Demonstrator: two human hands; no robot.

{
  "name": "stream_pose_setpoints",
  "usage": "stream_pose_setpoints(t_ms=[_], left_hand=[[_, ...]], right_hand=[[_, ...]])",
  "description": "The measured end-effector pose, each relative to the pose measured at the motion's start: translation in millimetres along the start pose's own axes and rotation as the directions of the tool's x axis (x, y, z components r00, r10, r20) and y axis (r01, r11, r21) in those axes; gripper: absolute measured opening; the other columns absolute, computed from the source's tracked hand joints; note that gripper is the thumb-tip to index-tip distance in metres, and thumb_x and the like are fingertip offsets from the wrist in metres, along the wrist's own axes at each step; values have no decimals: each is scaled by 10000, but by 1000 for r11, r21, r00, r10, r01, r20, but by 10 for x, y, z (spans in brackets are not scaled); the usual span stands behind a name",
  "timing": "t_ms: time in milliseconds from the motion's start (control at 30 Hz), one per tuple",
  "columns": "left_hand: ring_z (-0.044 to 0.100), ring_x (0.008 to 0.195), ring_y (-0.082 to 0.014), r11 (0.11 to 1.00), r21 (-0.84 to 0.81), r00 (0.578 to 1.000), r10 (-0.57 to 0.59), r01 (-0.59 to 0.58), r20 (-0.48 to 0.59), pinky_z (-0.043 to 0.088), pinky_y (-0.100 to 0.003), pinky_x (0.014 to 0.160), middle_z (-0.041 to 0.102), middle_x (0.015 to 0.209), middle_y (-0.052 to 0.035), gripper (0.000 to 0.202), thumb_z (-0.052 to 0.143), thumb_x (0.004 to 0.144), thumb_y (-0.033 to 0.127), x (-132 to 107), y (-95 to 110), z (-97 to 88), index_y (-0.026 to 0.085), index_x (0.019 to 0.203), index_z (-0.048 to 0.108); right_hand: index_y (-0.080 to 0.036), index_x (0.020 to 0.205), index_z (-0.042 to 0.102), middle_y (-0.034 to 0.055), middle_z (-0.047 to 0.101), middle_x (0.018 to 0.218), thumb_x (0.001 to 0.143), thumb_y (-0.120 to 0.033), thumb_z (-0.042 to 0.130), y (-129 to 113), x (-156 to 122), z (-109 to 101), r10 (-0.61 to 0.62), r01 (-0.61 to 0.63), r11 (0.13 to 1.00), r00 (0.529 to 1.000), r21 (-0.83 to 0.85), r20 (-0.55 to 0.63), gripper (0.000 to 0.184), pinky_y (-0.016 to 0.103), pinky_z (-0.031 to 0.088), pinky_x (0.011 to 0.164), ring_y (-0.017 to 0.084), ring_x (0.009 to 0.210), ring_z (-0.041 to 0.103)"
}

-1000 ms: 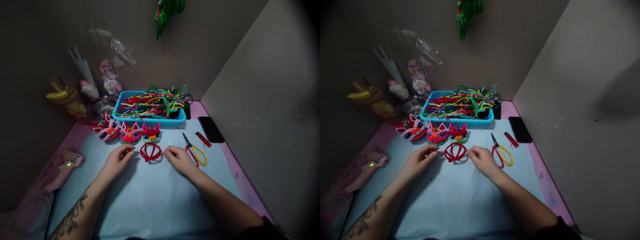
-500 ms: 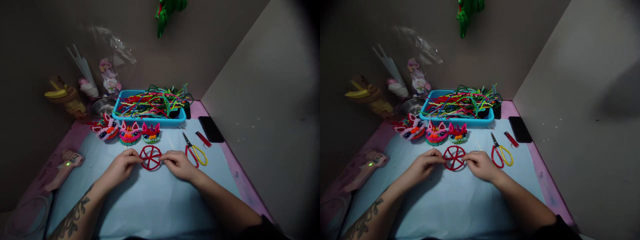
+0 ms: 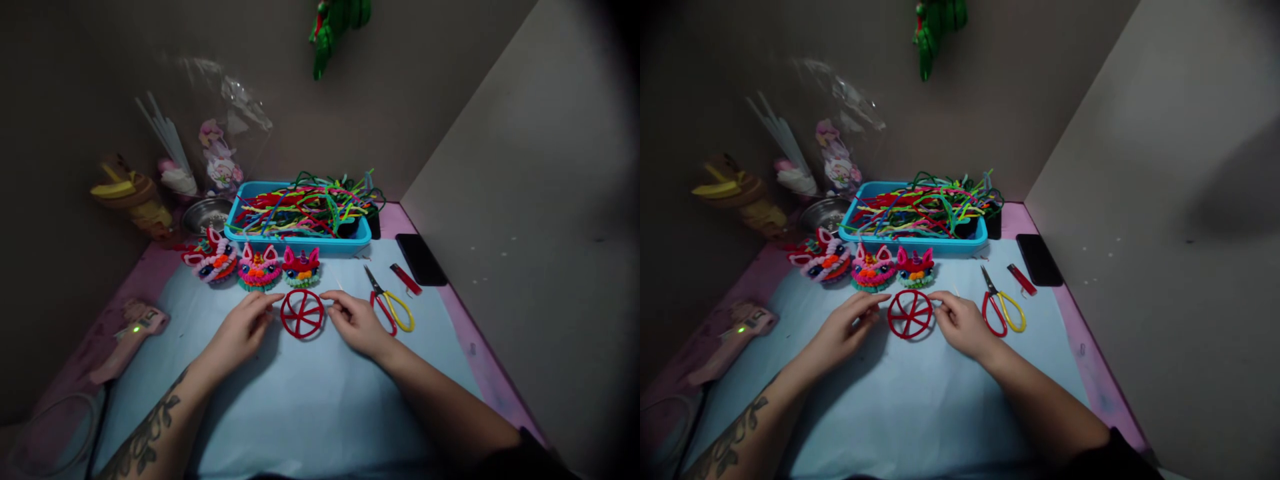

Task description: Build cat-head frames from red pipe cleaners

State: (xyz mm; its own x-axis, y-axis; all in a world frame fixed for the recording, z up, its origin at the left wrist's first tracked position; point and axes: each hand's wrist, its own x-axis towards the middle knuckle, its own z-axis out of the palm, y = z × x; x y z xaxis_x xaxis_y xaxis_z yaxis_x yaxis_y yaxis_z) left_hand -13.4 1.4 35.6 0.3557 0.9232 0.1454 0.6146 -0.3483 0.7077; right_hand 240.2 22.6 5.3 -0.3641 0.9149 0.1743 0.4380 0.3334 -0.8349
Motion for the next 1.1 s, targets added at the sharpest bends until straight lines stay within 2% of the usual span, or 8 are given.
stream_pose_setpoints(t_ms=[233, 367, 500, 567, 633, 733, 800, 1100], left_hand=[[557, 899, -171, 1000, 9, 998, 17, -18, 53, 469, -308, 807, 553, 1004, -78, 343, 408, 879, 125, -9, -14, 16, 199, 1171, 571], [515, 1044, -224, 986, 149, 997, 76, -78, 19, 448, -377, 886, 515, 1137, -108, 412, 482, 843, 124, -11, -22, 96, 233, 1235, 546], [463, 1140, -281, 969, 211, 991, 132, -129, -1, 388, -462, 952, 517, 1202, -117, 202, 544, 832, 178, 2, 35, 159, 222, 988, 665], [509, 1076, -250, 991, 79, 994, 112, -112, -2, 406, -429, 929, 571, 1119, -108, 146, 531, 853, 213, 7, 80, 157, 205, 913, 664], [559, 973, -214, 990, -138, 1000, 15, -16, -8, 438, -379, 876, 614, 1010, -93, 149, 514, 868, 258, 9, 123, 142, 186, 871, 645], [585, 782, -180, 867, -446, 972, -232, 219, 27, 464, -315, 725, 641, 843, -69, 212, 528, 853, 353, 11, 163, 137, 158, 831, 605], [568, 694, -161, 760, -568, 940, -333, 316, 77, 440, -285, 650, 640, 764, -50, 265, 568, 819, 414, 12, 169, 153, 150, 811, 583], [572, 675, -149, 484, -774, 894, -381, 409, 235, 407, -273, 635, 693, 826, -80, 362, 685, 723, 488, 20, 233, 220, 144, 782, 585]], right_hand=[[-181, 1064, 615, -45, 510, 583, 829, -175, 492, -29, -3, -8, -36, 36, 997, 999, -61, 12, 265, 207, 368, 526, 86, 491, 438], [-177, 1042, 625, -22, 560, 612, 835, -193, 514, -78, -8, -9, -119, 122, 988, 992, -93, 37, 235, 217, 397, 559, 99, 523, 482], [-183, 1046, 626, -15, 568, 623, 845, -192, 509, -100, -11, -10, -151, 154, 982, 988, -108, 30, 232, 227, 422, 587, 110, 556, 518], [-187, 1044, 624, -8, 580, 647, 852, -196, 509, -101, -18, -16, -169, 168, 980, 986, -105, 7, 224, 233, 434, 599, 114, 576, 532], [-194, 1045, 615, 2, 590, 680, 855, -200, 511, -106, -27, -24, -198, 194, 976, 980, -100, -31, 217, 242, 447, 613, 120, 605, 543], [-201, 1025, 602, 9, 576, 700, 850, -199, 520, -124, -41, -29, -285, 276, 956, 954, -95, -91, 194, 259, 461, 624, 135, 650, 550], [-202, 1009, 597, 17, 579, 720, 842, -191, 534, -141, -50, -25, -361, 353, 931, 926, -90, -107, 178, 270, 469, 638, 144, 682, 555], [-247, 1175, 567, 56, 555, 894, 832, -193, 561, -196, -78, 22, -497, 476, 855, 865, -205, -64, 348, 324, 499, 719, 175, 814, 545]])
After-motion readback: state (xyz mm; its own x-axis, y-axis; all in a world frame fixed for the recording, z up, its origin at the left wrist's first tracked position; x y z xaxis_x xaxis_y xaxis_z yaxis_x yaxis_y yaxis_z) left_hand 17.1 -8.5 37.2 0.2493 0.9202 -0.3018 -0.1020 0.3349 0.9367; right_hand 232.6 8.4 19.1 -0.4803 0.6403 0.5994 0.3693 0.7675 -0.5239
